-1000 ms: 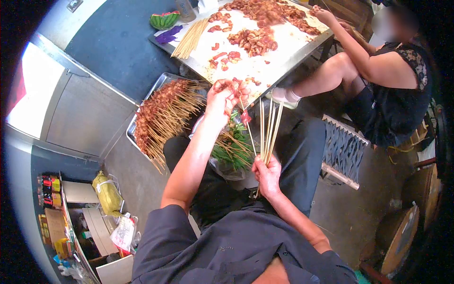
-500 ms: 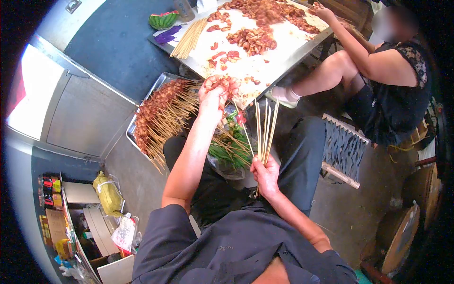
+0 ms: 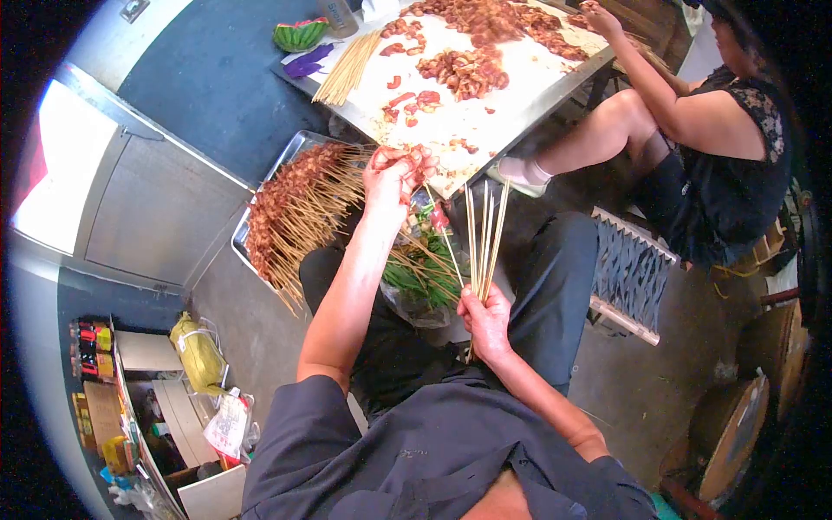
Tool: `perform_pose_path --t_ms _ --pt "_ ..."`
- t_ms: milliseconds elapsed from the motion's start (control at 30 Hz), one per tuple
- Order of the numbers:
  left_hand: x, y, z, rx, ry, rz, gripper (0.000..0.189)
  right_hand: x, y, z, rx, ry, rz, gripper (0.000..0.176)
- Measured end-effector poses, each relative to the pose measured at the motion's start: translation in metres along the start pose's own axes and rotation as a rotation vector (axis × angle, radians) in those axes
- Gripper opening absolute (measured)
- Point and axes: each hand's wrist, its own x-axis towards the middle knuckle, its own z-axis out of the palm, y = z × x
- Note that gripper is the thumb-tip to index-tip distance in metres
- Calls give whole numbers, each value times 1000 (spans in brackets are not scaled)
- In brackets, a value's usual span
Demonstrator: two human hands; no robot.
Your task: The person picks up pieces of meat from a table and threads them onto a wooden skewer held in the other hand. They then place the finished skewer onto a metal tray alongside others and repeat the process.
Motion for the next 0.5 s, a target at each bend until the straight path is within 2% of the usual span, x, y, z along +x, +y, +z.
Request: perform_pose_path --t_ms 267,500 --pt "-8 -7 5 -84 52 72 17 0 -1 2 -6 -2 -6 5" --pt "-13 -13 -2 63 60 35 15 -3 0 0 5 0 7 8"
